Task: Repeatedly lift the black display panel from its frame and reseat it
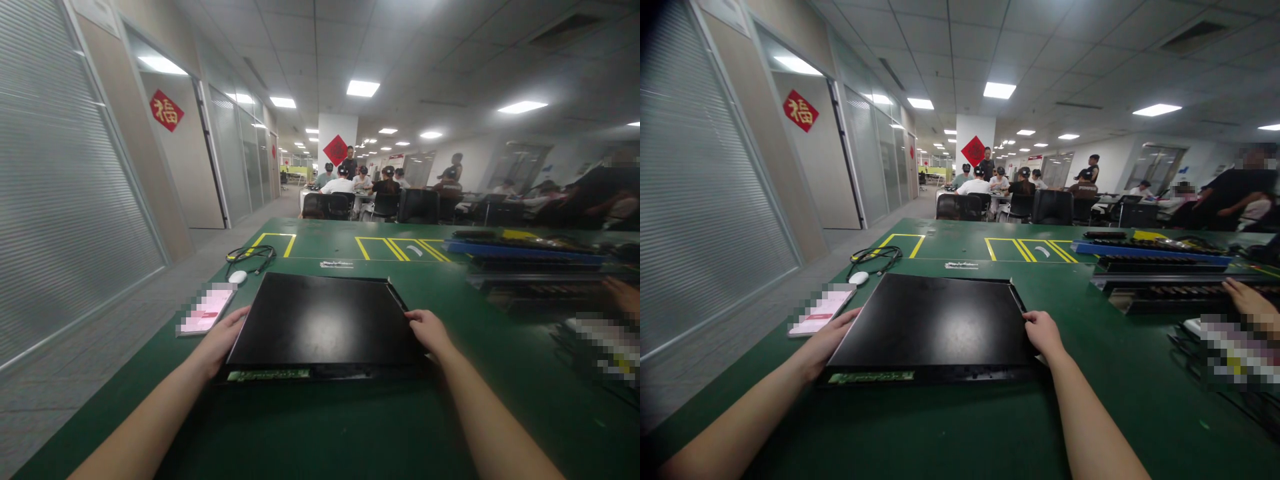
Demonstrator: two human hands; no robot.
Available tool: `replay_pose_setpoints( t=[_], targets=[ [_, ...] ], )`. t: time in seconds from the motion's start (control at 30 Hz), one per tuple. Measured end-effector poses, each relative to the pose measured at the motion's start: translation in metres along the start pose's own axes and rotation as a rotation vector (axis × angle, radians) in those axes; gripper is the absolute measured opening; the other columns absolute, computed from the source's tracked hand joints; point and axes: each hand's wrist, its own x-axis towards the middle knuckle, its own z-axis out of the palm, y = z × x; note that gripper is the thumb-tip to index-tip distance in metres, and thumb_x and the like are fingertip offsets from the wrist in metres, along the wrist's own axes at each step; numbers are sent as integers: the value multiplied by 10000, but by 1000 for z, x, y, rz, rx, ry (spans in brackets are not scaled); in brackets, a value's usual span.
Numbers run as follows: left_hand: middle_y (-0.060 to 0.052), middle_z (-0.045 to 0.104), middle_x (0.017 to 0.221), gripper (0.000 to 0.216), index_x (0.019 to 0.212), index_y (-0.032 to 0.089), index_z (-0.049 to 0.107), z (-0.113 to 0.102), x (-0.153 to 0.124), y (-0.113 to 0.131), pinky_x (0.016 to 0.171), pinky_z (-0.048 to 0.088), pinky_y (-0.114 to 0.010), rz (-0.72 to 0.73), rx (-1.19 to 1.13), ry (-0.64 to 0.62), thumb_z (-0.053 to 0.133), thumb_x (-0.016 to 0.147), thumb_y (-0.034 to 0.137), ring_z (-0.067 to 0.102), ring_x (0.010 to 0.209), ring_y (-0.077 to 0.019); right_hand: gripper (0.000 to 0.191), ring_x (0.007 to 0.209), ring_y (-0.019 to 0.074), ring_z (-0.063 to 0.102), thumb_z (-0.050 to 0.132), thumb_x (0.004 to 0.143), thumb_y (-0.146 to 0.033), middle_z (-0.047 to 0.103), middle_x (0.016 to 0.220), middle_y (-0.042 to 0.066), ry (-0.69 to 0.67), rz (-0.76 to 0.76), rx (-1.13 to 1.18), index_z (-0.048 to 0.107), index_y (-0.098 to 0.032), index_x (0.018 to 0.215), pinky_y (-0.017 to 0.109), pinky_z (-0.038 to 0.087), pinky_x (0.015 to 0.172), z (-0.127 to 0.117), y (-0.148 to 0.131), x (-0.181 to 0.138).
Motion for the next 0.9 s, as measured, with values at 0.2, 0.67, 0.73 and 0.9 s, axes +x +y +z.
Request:
replay_pose_setpoints(
  t=[0.2, 0.67, 0.73, 0.9],
  targets=[
    [-55, 787, 725, 489, 1303, 174, 606, 3, -6, 4, 481, 576, -275, -9, -18, -36, 623, 835, 36, 736, 549, -212, 348, 873, 216, 694, 552, 697, -142, 752, 921, 71, 23, -2, 34, 774, -200, 958, 289, 522, 767, 1, 1, 0],
    [-77, 808, 917, 343, 1079, 195, 685, -3, -1, -3, 681, 629, -318, 64, 86, -59, 760, 747, 153, 775, 756, -247, 348, 947, 210, 689, 537, 706, -140, 748, 980, 63, 33, -29, -3, 778, -210, 948, 276, 511, 818, 3, 1, 2],
    [-72, 807, 917, 323, 1081, 196, 682, -5, 4, -6, 687, 628, -320, 81, 131, -50, 752, 767, 176, 773, 735, -238, 348, 954, 212, 688, 534, 699, -138, 747, 980, 65, 39, -36, -4, 783, -209, 931, 279, 514, 819, 2, 0, 1],
    [-84, 802, 958, 324, 1059, 194, 690, -6, 6, -7, 724, 618, -303, 97, 161, -32, 785, 750, 211, 771, 833, -248, 335, 935, 230, 689, 553, 688, -146, 748, 972, 75, 53, -29, 27, 792, -214, 912, 290, 522, 801, 2, -1, 0]
  ],
)
